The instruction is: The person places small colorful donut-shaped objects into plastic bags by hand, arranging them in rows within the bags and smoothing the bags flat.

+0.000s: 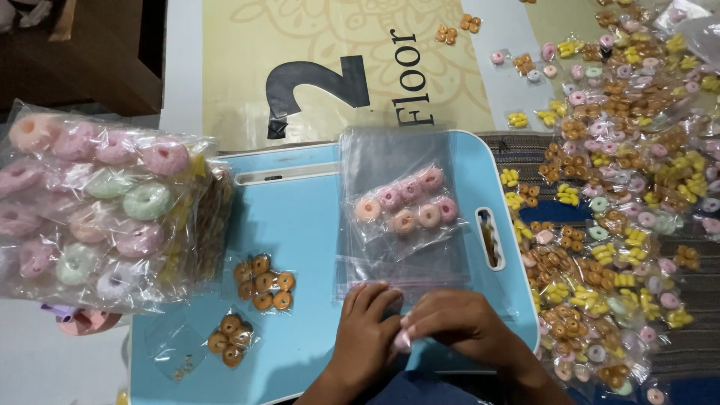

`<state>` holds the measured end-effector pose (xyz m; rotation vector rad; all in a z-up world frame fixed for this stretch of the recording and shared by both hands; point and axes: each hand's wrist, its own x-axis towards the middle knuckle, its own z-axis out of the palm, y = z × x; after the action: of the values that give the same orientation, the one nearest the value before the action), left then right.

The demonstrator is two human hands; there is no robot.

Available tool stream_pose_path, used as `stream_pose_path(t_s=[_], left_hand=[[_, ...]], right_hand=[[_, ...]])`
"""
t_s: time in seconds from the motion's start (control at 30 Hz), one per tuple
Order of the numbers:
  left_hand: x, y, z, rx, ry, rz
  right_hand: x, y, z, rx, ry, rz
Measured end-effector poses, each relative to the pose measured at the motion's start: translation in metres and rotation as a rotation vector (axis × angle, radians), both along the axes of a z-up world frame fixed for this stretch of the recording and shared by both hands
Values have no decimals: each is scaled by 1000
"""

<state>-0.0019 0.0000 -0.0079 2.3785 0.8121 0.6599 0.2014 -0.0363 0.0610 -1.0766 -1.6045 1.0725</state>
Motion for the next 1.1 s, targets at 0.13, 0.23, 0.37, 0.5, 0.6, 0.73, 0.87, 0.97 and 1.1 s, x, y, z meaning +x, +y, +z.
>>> stream_pose_path(t_s=[0.13,0.23,0.37,0.5,0.6,0.73,0.87,0.97,1.1], left_hand=[[6,-3,8,40,-7,19],[23,-13,-12,169,32,35],[37,-13,-15,97,-27,6],[38,-7,-9,257,-79,16],[34,-8,-11,246,-54,8],[35,-11,-21,223,-35,15],[30,-12,-24,198,-34,3],[25,-5,-10,228,-45,20],[27,-6,-5,178,-13,-3]], right_hand=[[-2,-2,14,-117,262,259],[5,-8,-7,-129,330,324],[8,-21,-20,-279,427,322],[10,-10,-9,-156,368,395],[7,-7,-4,-125,354,426],[5,-8,-2,-155,327,411],[4,-6,8,-152,291,429],[4,-7,9,-177,367,416],[4,-4,9,-134,311,442]])
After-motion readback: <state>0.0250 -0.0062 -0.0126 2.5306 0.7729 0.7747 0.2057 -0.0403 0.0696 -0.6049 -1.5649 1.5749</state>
